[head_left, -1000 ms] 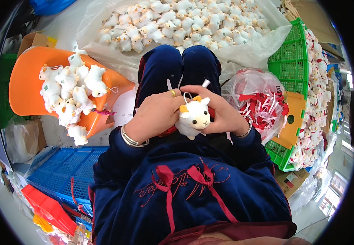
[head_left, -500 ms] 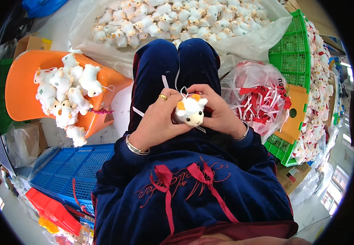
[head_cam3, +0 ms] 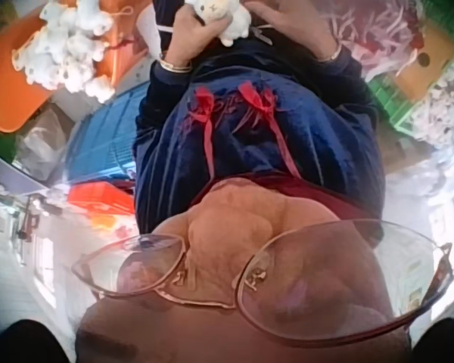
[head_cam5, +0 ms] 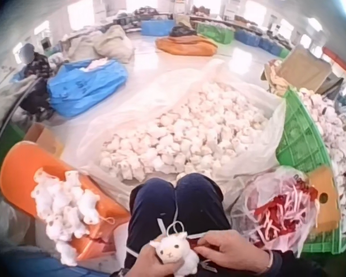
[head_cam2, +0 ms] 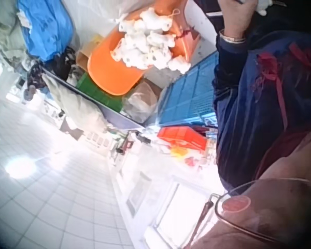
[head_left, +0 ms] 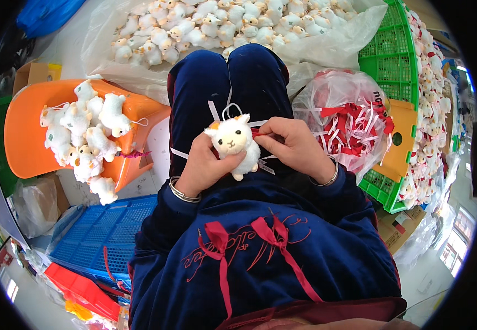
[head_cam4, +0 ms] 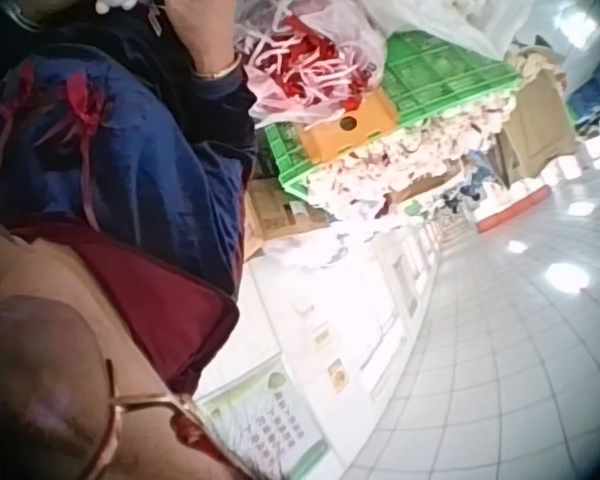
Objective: The person ties red ribbons around the necks of small white plush toys one at a time. They pick up each plush, wrap the ribbon, and adjust the bow while seated with a large supply of plushies and ribbons nearby.
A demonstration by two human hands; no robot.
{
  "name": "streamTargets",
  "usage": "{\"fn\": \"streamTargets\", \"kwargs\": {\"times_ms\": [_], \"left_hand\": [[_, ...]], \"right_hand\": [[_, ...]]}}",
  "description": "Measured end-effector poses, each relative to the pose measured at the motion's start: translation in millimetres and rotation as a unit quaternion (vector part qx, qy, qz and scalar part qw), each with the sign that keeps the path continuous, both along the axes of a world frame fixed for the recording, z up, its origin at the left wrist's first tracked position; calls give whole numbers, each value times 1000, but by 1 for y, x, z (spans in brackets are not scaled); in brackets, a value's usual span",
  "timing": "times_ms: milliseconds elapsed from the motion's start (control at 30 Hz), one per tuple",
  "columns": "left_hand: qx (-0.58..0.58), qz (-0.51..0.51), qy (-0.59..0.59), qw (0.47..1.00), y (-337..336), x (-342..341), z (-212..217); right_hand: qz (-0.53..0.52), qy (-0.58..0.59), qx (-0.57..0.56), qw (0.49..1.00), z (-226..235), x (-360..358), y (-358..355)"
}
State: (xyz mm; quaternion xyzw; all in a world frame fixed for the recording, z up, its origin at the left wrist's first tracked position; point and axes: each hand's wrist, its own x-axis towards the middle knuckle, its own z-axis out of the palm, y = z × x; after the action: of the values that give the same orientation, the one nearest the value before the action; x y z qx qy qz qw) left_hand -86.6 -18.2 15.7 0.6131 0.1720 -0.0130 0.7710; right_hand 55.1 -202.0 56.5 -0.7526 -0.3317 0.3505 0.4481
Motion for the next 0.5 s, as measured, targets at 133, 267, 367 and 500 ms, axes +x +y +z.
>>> {"fn": "streamTargets", "kwargs": {"times_ms": [133,267,367,500], "left_hand": [[67,-29,51,996,-7,6,-3],[251,-116,120,953,-5,8,1],[298,-121,148,935,-1,5,7],[335,-140,176,915,6,4,15]], "right_hand": [[30,28,-23,999,0,2,-3],[25,11,-67,997,-9,-1,-6],[15,-49,-77,996,-19,-2,-10],[61,-63,-83,993,-21,-1,-13]]}}
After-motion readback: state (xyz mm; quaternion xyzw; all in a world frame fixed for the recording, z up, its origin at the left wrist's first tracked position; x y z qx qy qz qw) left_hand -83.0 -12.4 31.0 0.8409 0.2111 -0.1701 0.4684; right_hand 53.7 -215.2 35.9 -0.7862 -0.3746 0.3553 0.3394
